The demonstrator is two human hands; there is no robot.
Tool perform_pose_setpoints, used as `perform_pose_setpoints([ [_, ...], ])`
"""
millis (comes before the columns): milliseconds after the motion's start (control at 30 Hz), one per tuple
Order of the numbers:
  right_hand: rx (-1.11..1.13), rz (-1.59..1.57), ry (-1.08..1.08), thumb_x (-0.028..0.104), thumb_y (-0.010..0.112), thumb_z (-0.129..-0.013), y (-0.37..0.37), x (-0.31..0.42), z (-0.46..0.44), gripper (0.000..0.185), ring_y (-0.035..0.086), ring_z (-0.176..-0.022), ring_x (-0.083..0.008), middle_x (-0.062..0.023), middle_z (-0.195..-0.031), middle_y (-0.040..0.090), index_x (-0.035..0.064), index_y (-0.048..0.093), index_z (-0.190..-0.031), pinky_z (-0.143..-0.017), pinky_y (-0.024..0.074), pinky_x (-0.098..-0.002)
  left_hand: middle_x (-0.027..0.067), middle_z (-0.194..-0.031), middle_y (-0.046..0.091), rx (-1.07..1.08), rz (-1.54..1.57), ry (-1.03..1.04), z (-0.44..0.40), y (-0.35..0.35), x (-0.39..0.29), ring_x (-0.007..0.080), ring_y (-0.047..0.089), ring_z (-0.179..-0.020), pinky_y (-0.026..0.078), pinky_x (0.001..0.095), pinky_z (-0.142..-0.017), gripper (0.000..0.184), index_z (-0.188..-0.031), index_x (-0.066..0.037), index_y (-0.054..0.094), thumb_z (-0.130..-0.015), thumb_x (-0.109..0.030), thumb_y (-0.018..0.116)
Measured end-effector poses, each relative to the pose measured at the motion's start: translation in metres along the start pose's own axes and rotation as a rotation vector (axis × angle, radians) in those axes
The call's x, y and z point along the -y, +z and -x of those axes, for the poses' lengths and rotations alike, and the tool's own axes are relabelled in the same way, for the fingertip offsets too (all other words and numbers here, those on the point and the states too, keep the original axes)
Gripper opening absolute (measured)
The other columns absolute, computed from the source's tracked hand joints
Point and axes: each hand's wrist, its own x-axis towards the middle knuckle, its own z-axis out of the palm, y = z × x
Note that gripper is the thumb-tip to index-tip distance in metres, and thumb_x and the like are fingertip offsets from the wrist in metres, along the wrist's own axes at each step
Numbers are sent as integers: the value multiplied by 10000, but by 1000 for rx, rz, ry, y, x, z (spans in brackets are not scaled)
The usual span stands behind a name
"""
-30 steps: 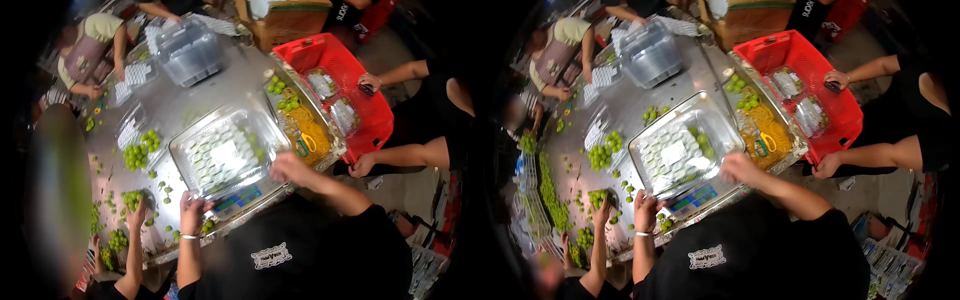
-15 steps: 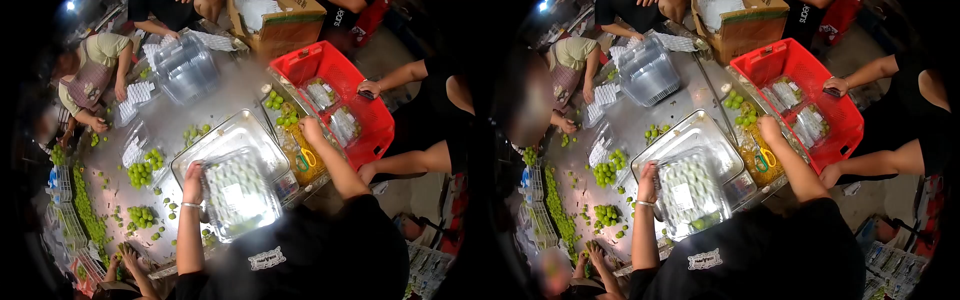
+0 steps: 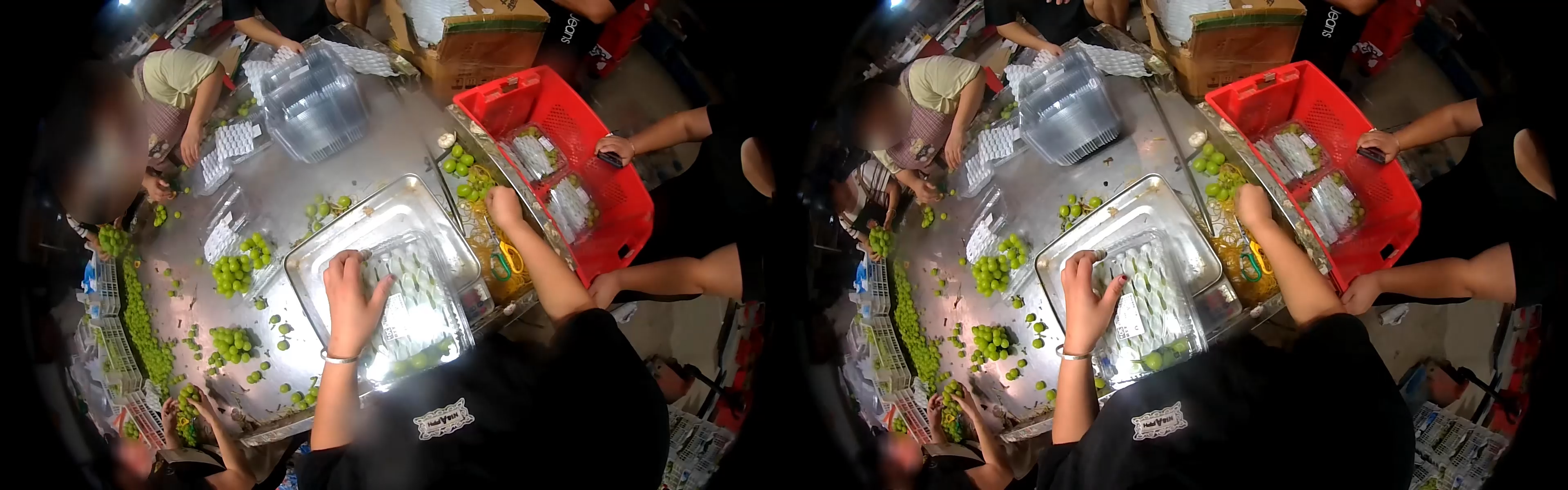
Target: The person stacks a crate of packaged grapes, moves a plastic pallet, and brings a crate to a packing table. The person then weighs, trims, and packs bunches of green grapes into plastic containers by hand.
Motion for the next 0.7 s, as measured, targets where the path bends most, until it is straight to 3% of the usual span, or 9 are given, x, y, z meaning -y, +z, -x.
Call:
perform_pose_setpoints([
  [67, -214, -265, -109, 95, 595, -714, -15, 7, 1, 100, 565, -653, -340, -196, -678, 564, -5, 597, -712, -600, 447, -385, 150, -1020, 444, 14, 9, -10, 2, -2, -1, 309, 417, -903, 349, 377, -812, 457, -1019, 5, 483, -647, -163, 689],
  [133, -205, -281, -145, 74, 589, -718, -56, 43, 21, 88, 570, -604, -305, -175, -673, 576, -14, 593, -714, -560, 439, -351, 156, -1020, 442, 27, 34, -7, 4, -1, 0, 303, 422, -904, 364, 371, -787, 457, -1004, 11, 482, -643, -167, 698],
  [167, -89, -743, -95, 76, 594, -717, -69, 57, 27, 89, 564, -612, -265, -148, -678, 576, -13, 594, -719, -574, 434, -327, 156, -1020, 442, 26, 31, -4, 2, -3, -3, 303, 422, -904, 364, 371, -787, 457, -1004, 11, 482, -643, -167, 698],
  [267, 1, -870, -464, 53, 595, -715, -101, 115, 67, 60, 516, -683, -170, -77, -698, 533, -4, 597, -733, -647, 409, -260, 135, -992, 474, -129, 268, -33, -8, -1, -26, 271, 447, -883, 393, 348, -768, 432, -992, -5, 483, -650, -149, 704],
  [333, 185, -944, -591, 59, 550, -736, -133, 153, 104, 87, 489, -686, -179, -72, -689, 497, 0, 558, -673, -659, 399, -262, 108, -905, 498, 67, 526, 4, -10, 1, -37, 256, 463, -848, 393, 334, -772, 362, -964, -15, 499, -674, -123, 688],
  [533, 439, -1653, -626, 72, 441, -700, -106, 138, 68, 180, 402, -574, -196, -60, -578, 393, 66, 391, -528, -609, 360, -344, 60, -621, 454, -111, 1435, -98, -26, -14, 37, 197, 447, -618, 392, 380, -821, 234, -648, -19, 464, -836, -156, 442],
  [567, 437, -1658, -622, 72, 441, -700, -92, 122, 68, 180, 402, -574, -196, -60, -578, 393, 66, 391, -528, -609, 360, -344, 74, -593, 440, -41, 770, 65, -20, -18, 70, 214, 448, -603, 383, 402, -845, 250, -629, -15, 455, -842, -143, 427],
  [600, 420, -1130, -823, 70, 446, -683, -74, 100, 63, 165, 394, -559, -209, -58, -562, 382, 81, 390, -528, -610, 347, -359, 89, -565, 426, 21, 99, 226, -13, -18, 103, 232, 449, -588, 374, 424, -870, 267, -611, -11, 446, -848, -130, 412],
  [700, 358, -314, -1087, 94, 477, -678, -58, 49, 93, 94, 422, -590, -236, -65, -607, 430, 87, 431, -597, -623, 331, -363, 162, -618, 505, 134, 284, -177, 79, -15, 126, 337, 510, -645, 378, 435, -869, 266, -641, 15, 480, -848, -127, 392],
])
